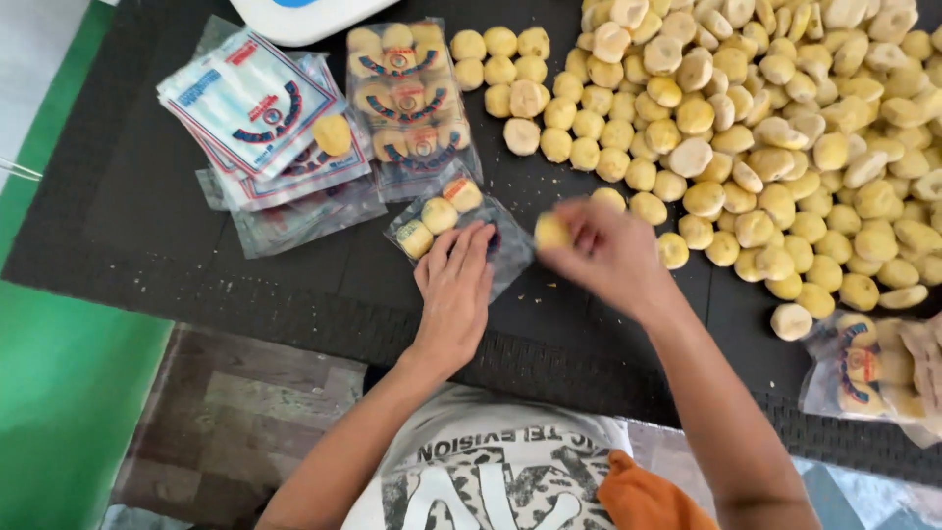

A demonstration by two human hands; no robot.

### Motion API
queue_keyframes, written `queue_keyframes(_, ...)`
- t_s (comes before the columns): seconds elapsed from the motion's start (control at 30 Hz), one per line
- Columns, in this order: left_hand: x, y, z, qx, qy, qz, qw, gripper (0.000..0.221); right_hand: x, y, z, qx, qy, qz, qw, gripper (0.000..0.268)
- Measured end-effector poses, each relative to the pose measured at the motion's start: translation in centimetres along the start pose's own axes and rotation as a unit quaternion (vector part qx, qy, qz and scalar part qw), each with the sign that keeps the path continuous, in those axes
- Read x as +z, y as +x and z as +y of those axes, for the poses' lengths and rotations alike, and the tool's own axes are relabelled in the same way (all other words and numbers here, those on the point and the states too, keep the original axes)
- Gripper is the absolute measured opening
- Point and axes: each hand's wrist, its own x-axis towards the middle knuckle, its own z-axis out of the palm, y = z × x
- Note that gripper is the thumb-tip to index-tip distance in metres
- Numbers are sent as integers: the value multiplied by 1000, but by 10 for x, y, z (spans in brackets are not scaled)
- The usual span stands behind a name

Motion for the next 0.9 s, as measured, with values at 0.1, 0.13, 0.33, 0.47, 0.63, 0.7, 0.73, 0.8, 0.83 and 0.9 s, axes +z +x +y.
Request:
queue_keyframes(0.1, 13, -6, -9, -57, 22, -59, 996, 38, 21, -22, -10, 56, -20, -45, 997, 44)
queue_keyframes(0.13, 19, -6, -15, -70, 46, -89, 993, 42, 33, -21, -10, 29, -109, -59, 992, 42)
queue_keyframes(0.33, 18, -4, -10, -81, 25, -81, 993, 42, 28, 23, 13, -12, 62, -20, 998, 9)
queue_keyframes(0.47, 12, 3, 1, -36, 61, -53, 996, 40, 56, 99, 49, -173, -273, 141, 936, 27)
queue_keyframes(0.63, -3, 8, 13, -53, 82, -56, 994, 61, 59, 120, 61, -287, -282, 120, 908, 22)
queue_keyframes(0.7, -5, 9, 14, -58, 77, -59, 994, 58, 21, 79, 19, -107, -155, 68, 980, 14)
queue_keyframes(0.73, -6, 10, 14, -60, 73, -61, 994, 56, 3, 60, -2, 79, -19, 13, 997, 35)
queue_keyframes(0.8, -6, 11, 14, -61, 72, -55, 994, 45, -10, 23, -26, 174, 82, -45, 980, 23)
queue_keyframes(0.83, -5, 11, 15, -60, 72, -53, 994, 37, -17, 3, -37, 268, 183, -99, 941, 16)
queue_keyframes(0.9, -9, 12, 16, -57, 64, -56, 995, 36, 7, -8, -37, 278, 210, -69, 935, 19)
